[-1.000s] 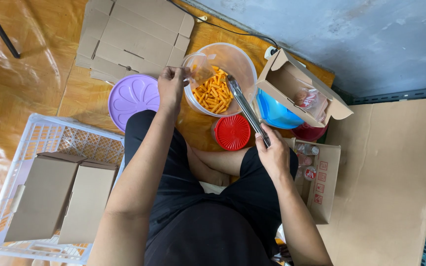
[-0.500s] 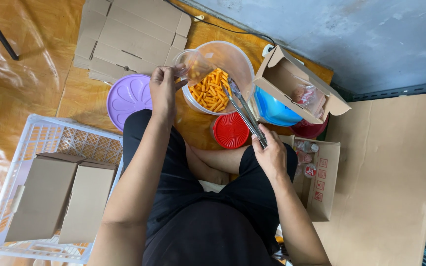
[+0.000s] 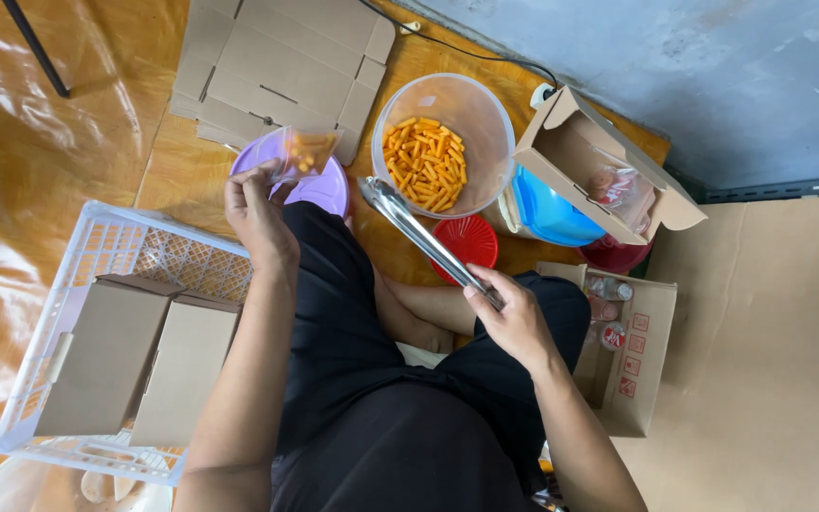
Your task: The person uses tongs to transfer orange snack sticks from a large container into small plastic bags, then places the filled bags into a cardboard box. Later, the person repeats the process with white shell-shaped snacks, filling bags and placing them into the same box before closing it.
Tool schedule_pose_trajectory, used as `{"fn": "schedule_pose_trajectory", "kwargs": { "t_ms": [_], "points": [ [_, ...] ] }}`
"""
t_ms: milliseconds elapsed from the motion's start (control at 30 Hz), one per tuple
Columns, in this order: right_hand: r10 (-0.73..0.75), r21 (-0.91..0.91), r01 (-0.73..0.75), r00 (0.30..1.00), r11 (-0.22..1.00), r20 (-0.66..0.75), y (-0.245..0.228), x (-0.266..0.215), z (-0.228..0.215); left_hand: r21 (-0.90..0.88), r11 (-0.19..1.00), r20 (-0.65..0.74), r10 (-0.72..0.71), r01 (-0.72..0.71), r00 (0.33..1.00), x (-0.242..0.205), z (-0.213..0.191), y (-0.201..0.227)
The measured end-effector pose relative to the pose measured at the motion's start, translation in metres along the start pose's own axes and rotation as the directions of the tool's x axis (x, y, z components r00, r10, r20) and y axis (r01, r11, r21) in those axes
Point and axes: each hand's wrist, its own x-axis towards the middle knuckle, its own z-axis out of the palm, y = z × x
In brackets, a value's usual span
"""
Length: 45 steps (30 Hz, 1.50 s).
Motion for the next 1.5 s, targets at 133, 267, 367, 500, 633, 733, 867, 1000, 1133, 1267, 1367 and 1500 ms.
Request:
{"fn": "schedule_pose_trajectory", "kwargs": {
  "t_ms": [133,267,367,500,633,733,867,1000,1133,1267,1367,1500],
  "points": [
    [0.014,-0.075,-0.011,0.999,0.997,0.047,0.040,0.036,0.058,0.011,1.000,-0.039,0.006,-0.006,0.999,0.001,-0.019,-0.016],
    [0.144,-0.167,-0.120,0.980,0.979,0.140,0.063,0.082,0.112,-0.045,0.998,-0.036,-0.056,0.054,0.998,0.003,-0.027,-0.028],
    [0.252,-0.154,-0.220,0.940,0.963,0.231,0.066,0.107,0.131,-0.073,0.994,-0.012,-0.080,0.079,0.997,0.005,-0.034,-0.032],
    [0.333,-0.118,-0.312,0.893,0.943,0.303,0.057,0.118,0.139,-0.091,0.990,0.002,-0.106,0.106,0.994,0.012,-0.042,-0.040],
    [0.323,-0.114,-0.303,0.890,0.946,0.322,0.082,0.134,0.153,-0.072,0.991,0.017,-0.114,0.115,0.993,0.011,-0.042,-0.039],
    [0.348,-0.105,-0.333,0.866,0.937,0.360,0.074,0.132,0.148,-0.071,0.992,0.028,-0.103,0.105,0.994,0.012,-0.042,-0.042],
    [0.297,0.003,-0.316,0.895,0.949,0.332,0.079,0.130,0.153,-0.042,0.996,0.026,-0.081,0.082,0.996,0.010,-0.041,-0.039],
    [0.240,0.222,-0.310,0.925,0.924,0.295,0.070,0.122,0.149,-0.070,0.993,0.024,-0.089,0.091,0.996,0.015,-0.047,-0.047],
    [0.199,0.316,-0.284,0.941,0.905,0.275,0.063,0.122,0.152,-0.100,0.993,0.025,-0.051,0.054,0.998,0.012,-0.045,-0.045],
    [0.177,0.394,-0.247,0.963,0.885,0.205,0.060,0.124,0.157,-0.151,0.988,-0.007,0.000,-0.001,1.000,0.017,-0.058,-0.058],
    [0.182,0.482,-0.240,0.970,0.843,0.164,0.053,0.120,0.156,-0.149,0.989,-0.016,0.022,-0.024,1.000,0.024,-0.074,-0.071],
    [0.174,0.630,-0.185,0.982,0.754,0.080,0.048,0.117,0.145,-0.163,0.986,-0.034,0.029,-0.034,0.999,0.026,-0.079,-0.077]
  ]
}}
